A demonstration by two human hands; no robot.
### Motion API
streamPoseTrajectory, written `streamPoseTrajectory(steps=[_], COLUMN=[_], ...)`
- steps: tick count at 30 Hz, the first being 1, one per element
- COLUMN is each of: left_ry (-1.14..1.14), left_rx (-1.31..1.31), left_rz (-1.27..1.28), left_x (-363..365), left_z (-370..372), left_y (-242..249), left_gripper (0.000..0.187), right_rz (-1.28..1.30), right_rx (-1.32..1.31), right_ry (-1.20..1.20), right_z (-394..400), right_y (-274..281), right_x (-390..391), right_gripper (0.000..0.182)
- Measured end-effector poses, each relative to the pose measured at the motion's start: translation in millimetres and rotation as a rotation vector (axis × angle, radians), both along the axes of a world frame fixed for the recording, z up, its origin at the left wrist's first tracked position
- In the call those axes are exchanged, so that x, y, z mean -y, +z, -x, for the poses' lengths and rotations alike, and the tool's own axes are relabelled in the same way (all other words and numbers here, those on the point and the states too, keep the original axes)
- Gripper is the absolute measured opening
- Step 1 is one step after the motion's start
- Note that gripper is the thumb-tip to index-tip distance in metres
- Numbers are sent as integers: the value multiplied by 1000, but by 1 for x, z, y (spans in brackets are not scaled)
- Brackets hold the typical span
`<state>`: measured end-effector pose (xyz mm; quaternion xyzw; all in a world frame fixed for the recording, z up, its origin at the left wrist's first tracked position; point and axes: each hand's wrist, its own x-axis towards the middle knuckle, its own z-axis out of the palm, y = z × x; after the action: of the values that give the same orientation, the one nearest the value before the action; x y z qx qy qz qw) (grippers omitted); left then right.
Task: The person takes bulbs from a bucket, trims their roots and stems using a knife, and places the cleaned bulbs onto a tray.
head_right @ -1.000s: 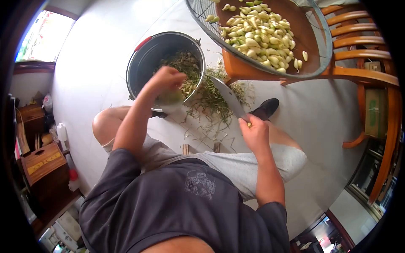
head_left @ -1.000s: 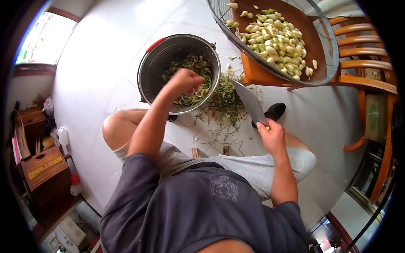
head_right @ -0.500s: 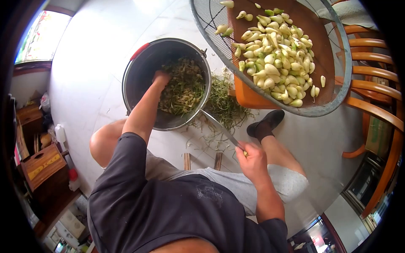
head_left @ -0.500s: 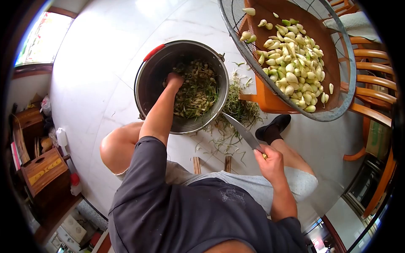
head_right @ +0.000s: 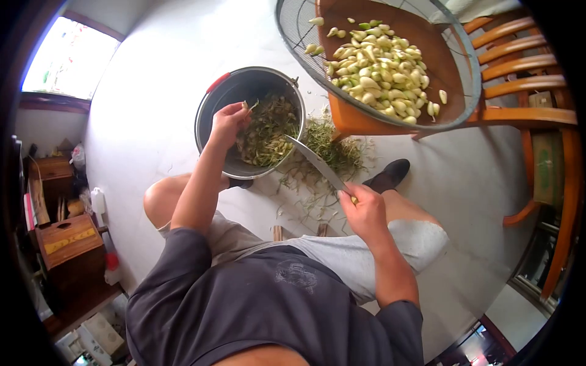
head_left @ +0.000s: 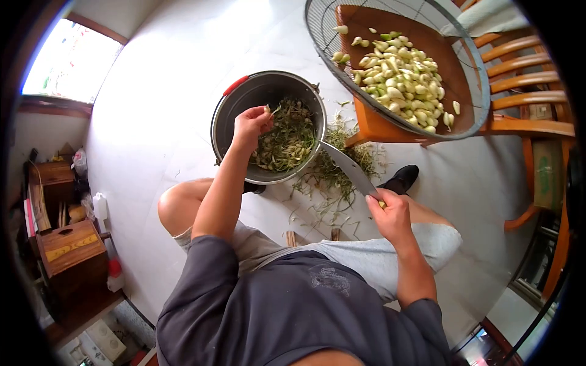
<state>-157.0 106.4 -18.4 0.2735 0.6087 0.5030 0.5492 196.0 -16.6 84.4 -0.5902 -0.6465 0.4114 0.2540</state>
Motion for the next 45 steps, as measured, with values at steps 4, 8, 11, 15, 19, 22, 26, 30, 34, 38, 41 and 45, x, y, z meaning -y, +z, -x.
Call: streamPoseTrajectory(steps=[4, 8, 11, 15, 19, 22, 26, 30, 34, 38, 41, 45], left_ry=[-141, -292, -308, -325, -383, -374, -426, -400, -359, -383, -400, -434], left_rx=[141, 259, 297, 220, 137, 134, 100, 90, 60, -3, -59, 22], left_rz=[-74, -72, -35, -18, -71, -51, -37, -66, -82, -81, -83, -67], left_x=[35, 67, 86, 95, 98, 100, 100, 101, 102, 103, 104, 101], left_z=[-51, -98, -133, -153, -156, -159, -155, -158, -160, -161, -161, -157], left_y=[49, 62, 88, 91, 87, 91, 86, 87, 83, 91, 91, 86], left_gripper=[19, 14, 15, 16, 16, 15, 24, 15, 10, 9, 8, 12], right_rz=[-302, -518, -620, -702, -776, -786, -807, -808, -797, -773, -719, -444], right_rx=[36, 177, 275, 340, 355, 365, 364, 365, 373, 357, 346, 423], right_ry=[-37, 18, 43, 61, 46, 39, 39, 37, 47, 38, 23, -53], right_z=[2, 2, 0, -4, -6, -7, -8, -8, -8, -7, -6, -21], right_y=[2, 10, 9, 2, 2, 3, 1, 1, -1, -2, -2, -27], right_x=[4, 8, 12, 17, 18, 20, 20, 20, 20, 20, 21, 21], right_gripper=[15, 28, 31, 32, 26, 20, 19, 19, 18, 18, 15, 10])
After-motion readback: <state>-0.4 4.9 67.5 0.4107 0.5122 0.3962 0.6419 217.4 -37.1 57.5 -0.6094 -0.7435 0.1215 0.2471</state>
